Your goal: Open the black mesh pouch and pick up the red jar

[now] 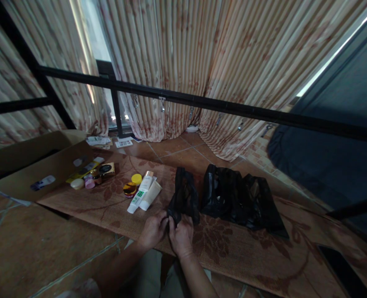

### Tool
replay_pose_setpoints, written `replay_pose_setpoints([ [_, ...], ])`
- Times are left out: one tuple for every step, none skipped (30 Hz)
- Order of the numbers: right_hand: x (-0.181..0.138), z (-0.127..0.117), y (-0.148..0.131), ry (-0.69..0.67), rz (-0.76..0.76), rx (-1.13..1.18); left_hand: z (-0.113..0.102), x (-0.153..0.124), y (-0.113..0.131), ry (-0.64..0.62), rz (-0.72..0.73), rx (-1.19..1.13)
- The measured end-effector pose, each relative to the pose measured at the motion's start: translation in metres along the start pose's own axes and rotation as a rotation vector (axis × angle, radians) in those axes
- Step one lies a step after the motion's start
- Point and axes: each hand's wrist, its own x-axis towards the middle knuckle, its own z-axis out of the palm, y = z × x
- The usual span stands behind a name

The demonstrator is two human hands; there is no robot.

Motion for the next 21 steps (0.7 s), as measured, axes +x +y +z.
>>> replay_pose_setpoints([
  [0.0000,0.0001,0.0001,-0.004,0.002,0.007,0.0001,-0.0001,-0.0002,-0.002,-0.002,0.001],
  [-0.0001,0.0002,0.0003,-0.005,0.004,0.010,0.0002,-0.0002,-0.0004,-0.003,-0.002,0.002],
  [-0.0001,0.0003,0.0004,-0.004,0.005,0.010,0.0004,-0.0003,-0.0007,-0.003,0.000,0.004],
  [-0.0001,0.0005,0.0006,-0.006,0.005,0.006,0.0007,-0.0005,-0.0009,0.000,0.005,0.006],
  [-0.0002,0.0006,0.0006,-0.009,0.005,0.000,0.0009,-0.0007,-0.0011,0.004,0.010,0.009],
  [-0.0002,0.0007,0.0007,-0.012,0.007,-0.007,0.0011,-0.0009,-0.0011,0.009,0.015,0.013],
  [-0.0003,0.0008,0.0007,-0.013,0.011,-0.013,0.0014,-0.0010,-0.0011,0.013,0.017,0.018],
  [-0.0003,0.0008,0.0007,-0.012,0.014,-0.018,0.0016,-0.0012,-0.0010,0.016,0.017,0.022],
  [-0.0004,0.0009,0.0007,-0.010,0.015,-0.022,0.0018,-0.0013,-0.0008,0.018,0.014,0.024],
  [-0.0004,0.0009,0.0007,-0.006,0.015,-0.025,0.0021,-0.0014,-0.0007,0.020,0.011,0.025],
  [-0.0005,0.0009,0.0007,-0.002,0.013,-0.024,0.0024,-0.0015,-0.0006,0.022,0.007,0.025],
  [-0.0005,0.0008,0.0007,-0.001,0.010,-0.021,0.0027,-0.0015,-0.0006,0.024,0.005,0.023],
  [-0.0005,0.0007,0.0006,-0.001,0.006,-0.018,0.0029,-0.0015,-0.0007,0.025,0.005,0.020],
  [-0.0004,0.0006,0.0005,0.000,0.003,-0.017,0.0030,-0.0015,-0.0007,0.026,0.007,0.017],
  [-0.0003,0.0004,0.0003,0.000,-0.001,-0.016,0.0031,-0.0014,-0.0008,0.027,0.009,0.016],
  [-0.0002,0.0001,0.0001,0.002,-0.005,-0.018,0.0030,-0.0013,-0.0008,0.027,0.010,0.014],
  [0.0000,-0.0002,-0.0002,0.004,-0.010,-0.022,0.0027,-0.0012,-0.0007,0.025,0.011,0.012],
  [0.0001,-0.0006,-0.0004,0.006,-0.014,-0.026,0.0024,-0.0012,-0.0005,0.021,0.011,0.010],
  [0.0002,-0.0009,-0.0006,0.008,-0.016,-0.027,0.0020,-0.0011,-0.0002,0.018,0.010,0.009],
  [0.0002,-0.0014,-0.0008,0.008,-0.014,-0.022,0.0016,-0.0010,0.0001,0.015,0.009,0.009],
  [0.0002,-0.0018,-0.0008,0.006,-0.009,-0.012,0.0012,-0.0009,0.0005,0.013,0.010,0.009],
])
